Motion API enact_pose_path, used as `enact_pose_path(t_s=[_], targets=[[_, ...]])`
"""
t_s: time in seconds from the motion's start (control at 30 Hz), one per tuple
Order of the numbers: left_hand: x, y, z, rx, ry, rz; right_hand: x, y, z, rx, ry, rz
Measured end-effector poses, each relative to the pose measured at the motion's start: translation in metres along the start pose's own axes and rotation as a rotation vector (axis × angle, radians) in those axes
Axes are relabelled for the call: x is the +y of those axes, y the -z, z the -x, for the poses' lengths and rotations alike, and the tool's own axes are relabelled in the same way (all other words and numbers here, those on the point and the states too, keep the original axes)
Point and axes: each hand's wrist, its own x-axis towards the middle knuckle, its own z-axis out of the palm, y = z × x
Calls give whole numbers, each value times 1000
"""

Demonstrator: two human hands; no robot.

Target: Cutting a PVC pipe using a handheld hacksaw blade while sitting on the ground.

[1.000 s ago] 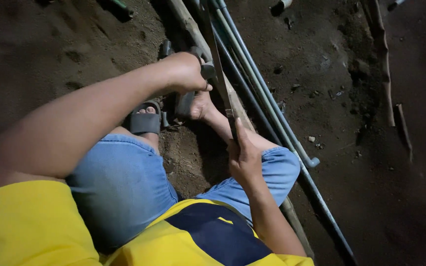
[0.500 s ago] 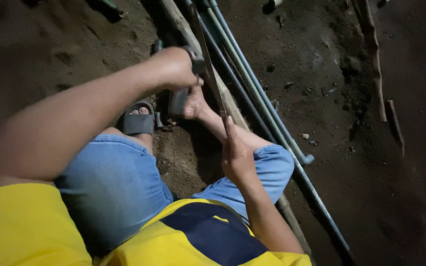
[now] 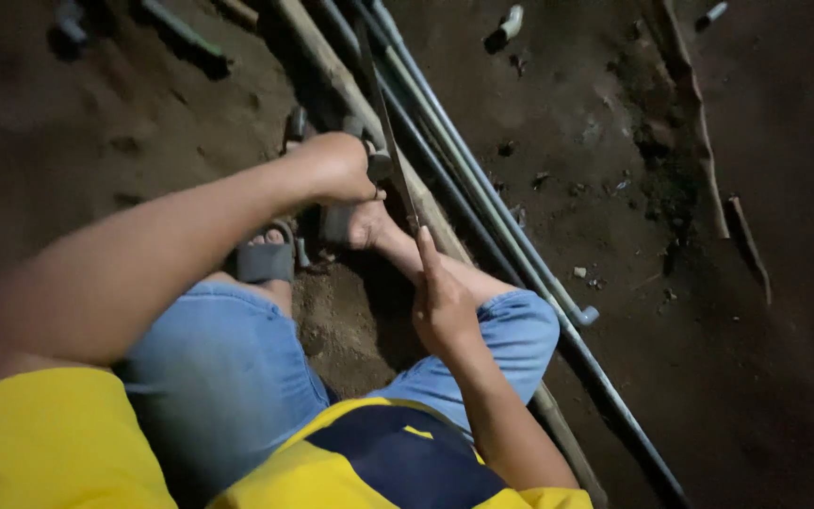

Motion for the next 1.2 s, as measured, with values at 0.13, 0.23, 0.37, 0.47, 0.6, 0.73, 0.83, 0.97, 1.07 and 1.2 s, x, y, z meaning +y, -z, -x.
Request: enact_pose_path(t_s=[0.13,0.23,0.37,0.47,0.6,0.73,0.83,0.97,1.07,1.2], targets=[[-12,10,-3,38,107,123,-11,1,-1,89,47,110],[-5,7,9,-27,155,232,-20,2,0,82,14,-17],[-2,-7,-2,-48,117,182,-12,1,0,35,-43,0],[-7,6,1,-29,127,213,-20,9,-2,16,-85,4],[-9,4,12,-32,143,217,-32,12,5,-12,-101,-23],[14,11,22,-59,99,155,-21,2,-1,-6,-94,-45],[5,14,17,-84,111,170,-24,7,-4,16,-102,10],[-7,8,14,-48,144,280,-36,16,-3,-27,-93,-10],[5,-3,17,-56,130,265,-36,12,-3,-15,-80,7],[16,15,30,-94,139,213,-50,23,-9,9,-139,15]])
